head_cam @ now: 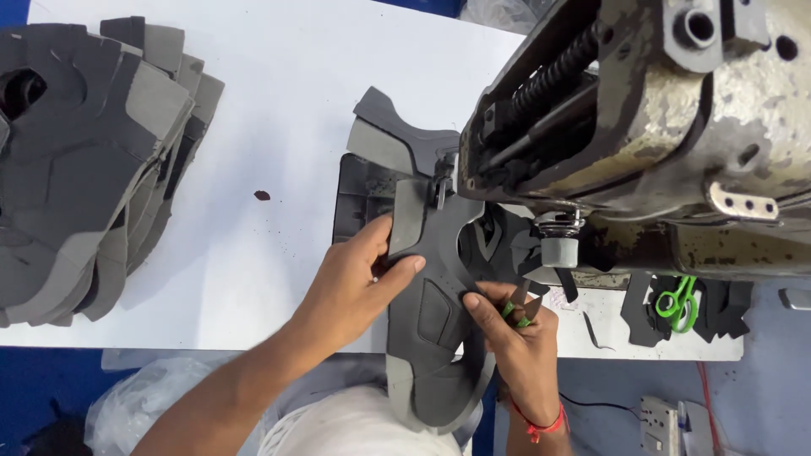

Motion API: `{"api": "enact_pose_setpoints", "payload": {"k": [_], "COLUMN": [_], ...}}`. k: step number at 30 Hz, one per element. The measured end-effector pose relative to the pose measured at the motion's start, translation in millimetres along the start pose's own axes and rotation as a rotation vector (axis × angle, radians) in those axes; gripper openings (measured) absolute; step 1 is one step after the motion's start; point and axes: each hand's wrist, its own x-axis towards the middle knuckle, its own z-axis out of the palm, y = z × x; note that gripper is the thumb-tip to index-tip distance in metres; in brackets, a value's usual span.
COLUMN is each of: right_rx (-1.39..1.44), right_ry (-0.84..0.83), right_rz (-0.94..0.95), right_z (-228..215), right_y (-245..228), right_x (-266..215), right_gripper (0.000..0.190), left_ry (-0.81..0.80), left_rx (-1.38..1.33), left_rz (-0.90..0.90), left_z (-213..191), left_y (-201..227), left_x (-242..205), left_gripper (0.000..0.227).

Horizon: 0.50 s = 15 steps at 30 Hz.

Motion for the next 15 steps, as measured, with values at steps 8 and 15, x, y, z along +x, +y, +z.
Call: {"api": "enact_pose_setpoints", "payload": {"k": [8, 15], "right_rx": [-0.042, 0.042], "right_ry": [0.007, -0.068], "right_rz": [0.004, -0.038], "right_z": [5, 8], "right_y": [-14, -22], "right_x": [14, 31], "right_gripper": [0.018, 0.017], "left_ry": [0.016, 0.006], "left_rx": [-0.053, -0.052], "left_rz": [0.06, 0.067], "left_z": [-1, -5], "left_y": [-8, -2], "left_x": [15, 36], "left_gripper": [0.022, 0.022]}}
